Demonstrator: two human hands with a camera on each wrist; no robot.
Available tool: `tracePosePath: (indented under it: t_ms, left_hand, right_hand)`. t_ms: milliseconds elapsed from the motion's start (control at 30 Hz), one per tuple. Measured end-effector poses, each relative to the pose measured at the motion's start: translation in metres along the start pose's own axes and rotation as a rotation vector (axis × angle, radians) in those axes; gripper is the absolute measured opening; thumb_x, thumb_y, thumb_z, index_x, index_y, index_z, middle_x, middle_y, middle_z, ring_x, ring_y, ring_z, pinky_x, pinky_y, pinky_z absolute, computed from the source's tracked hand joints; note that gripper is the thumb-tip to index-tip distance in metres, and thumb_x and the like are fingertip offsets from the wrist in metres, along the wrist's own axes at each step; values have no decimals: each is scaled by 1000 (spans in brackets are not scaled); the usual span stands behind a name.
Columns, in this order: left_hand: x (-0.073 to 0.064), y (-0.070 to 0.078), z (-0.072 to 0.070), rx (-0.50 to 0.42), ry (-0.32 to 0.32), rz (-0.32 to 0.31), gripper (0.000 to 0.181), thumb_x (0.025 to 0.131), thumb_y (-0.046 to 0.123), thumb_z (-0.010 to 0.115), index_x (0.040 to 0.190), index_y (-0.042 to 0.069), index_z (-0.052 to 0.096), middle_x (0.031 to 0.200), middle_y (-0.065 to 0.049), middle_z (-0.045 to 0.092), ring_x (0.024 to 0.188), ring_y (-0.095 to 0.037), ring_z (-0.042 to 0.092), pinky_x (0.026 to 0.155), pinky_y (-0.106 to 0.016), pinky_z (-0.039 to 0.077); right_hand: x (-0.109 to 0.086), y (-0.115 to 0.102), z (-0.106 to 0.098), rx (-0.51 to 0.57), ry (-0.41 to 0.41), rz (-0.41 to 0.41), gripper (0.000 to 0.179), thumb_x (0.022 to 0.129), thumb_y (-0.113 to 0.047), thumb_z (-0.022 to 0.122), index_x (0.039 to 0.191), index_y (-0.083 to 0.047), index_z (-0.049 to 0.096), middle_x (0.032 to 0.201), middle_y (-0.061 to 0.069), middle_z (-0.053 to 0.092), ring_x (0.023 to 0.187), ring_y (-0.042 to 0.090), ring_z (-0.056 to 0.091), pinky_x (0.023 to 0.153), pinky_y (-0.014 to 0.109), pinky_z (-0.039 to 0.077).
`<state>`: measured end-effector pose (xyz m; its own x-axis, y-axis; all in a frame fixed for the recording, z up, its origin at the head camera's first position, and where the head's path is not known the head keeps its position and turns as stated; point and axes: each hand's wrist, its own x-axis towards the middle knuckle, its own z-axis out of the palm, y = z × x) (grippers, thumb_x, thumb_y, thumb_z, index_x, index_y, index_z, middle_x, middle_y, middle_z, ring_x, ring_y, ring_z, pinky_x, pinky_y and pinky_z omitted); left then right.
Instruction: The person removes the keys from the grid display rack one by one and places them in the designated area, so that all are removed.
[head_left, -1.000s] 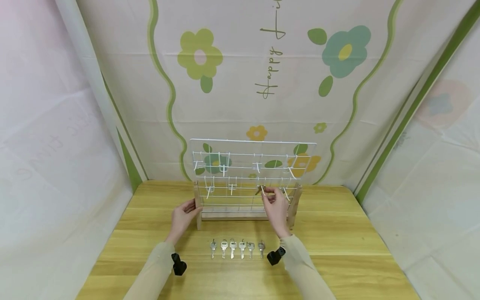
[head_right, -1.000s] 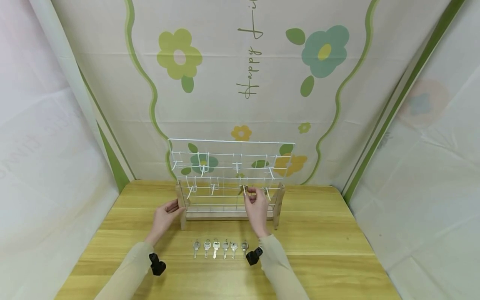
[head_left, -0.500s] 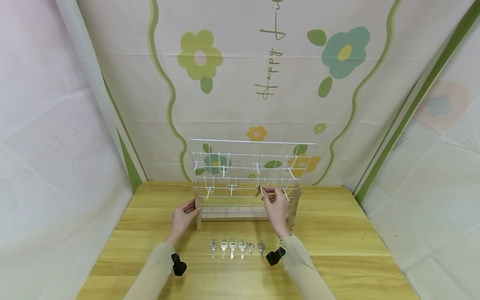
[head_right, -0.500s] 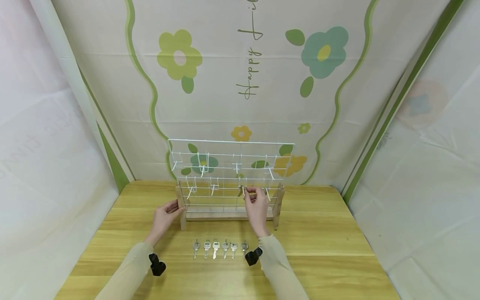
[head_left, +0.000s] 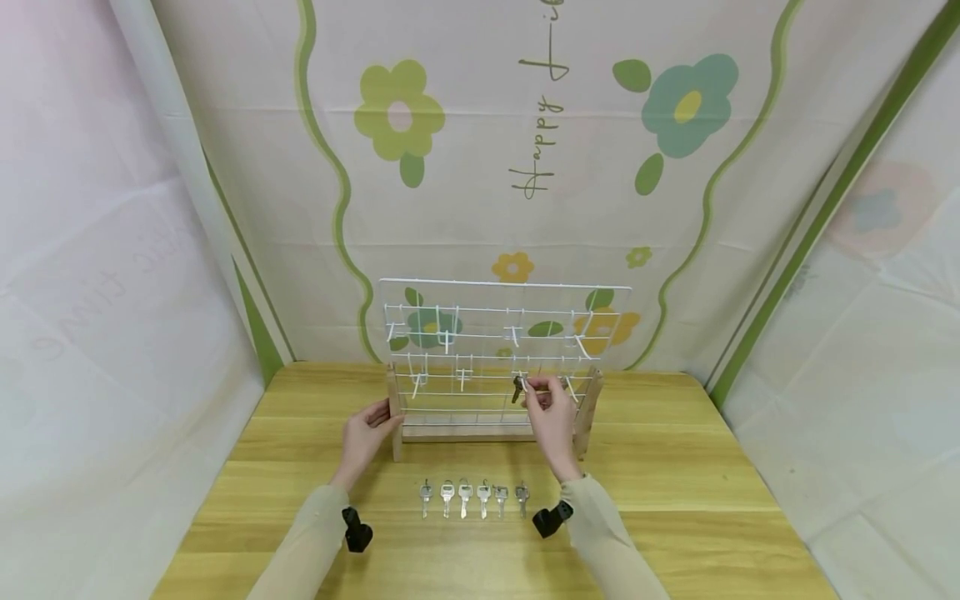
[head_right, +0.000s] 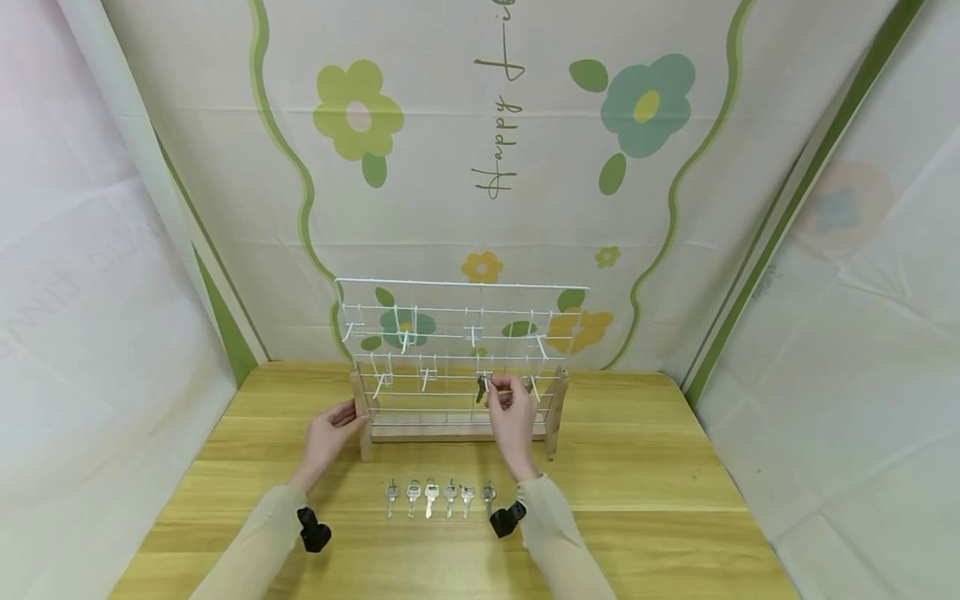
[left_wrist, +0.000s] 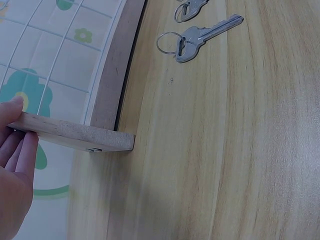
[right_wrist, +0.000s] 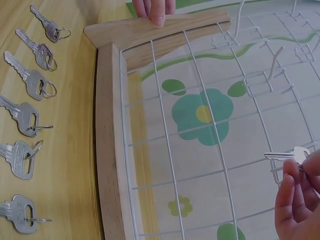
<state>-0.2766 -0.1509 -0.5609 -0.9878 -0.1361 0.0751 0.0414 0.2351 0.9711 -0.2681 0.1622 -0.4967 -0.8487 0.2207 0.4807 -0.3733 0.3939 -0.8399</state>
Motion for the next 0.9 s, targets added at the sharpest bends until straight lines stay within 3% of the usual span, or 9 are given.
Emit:
tracePosePath:
  t_ms: [267,733,900]
  left_hand:
    - [-1,3,0,0,-13,-4,51,88,12,75,133,-4,59,133,-24,62,122,-36,63,95,-27,59]
    - [-2,5,0,0,5,12,47,88,7,74,131,-7,60,130,-27,63,121,-40,63,93,-25,59]
    - [-3,5,0,4,-1,3,47,88,8,74,131,-5,60,131,-25,63,121,-37,63,93,-25,59]
  right_hand:
    - [-7,-6,-8,-40,9,22,5,92,-7,67,96,-5,67,82,12,73,61,15,67,47,17,49]
    - [-20,-17,-19,46,12,15,5,92,-7,69,94,-2,68,78,17,72,57,0,61,43,12,42]
    - [-25,-20,-21,31,21,30,5,90,1,69,93,3,67,80,21,72,56,14,66,42,10,41]
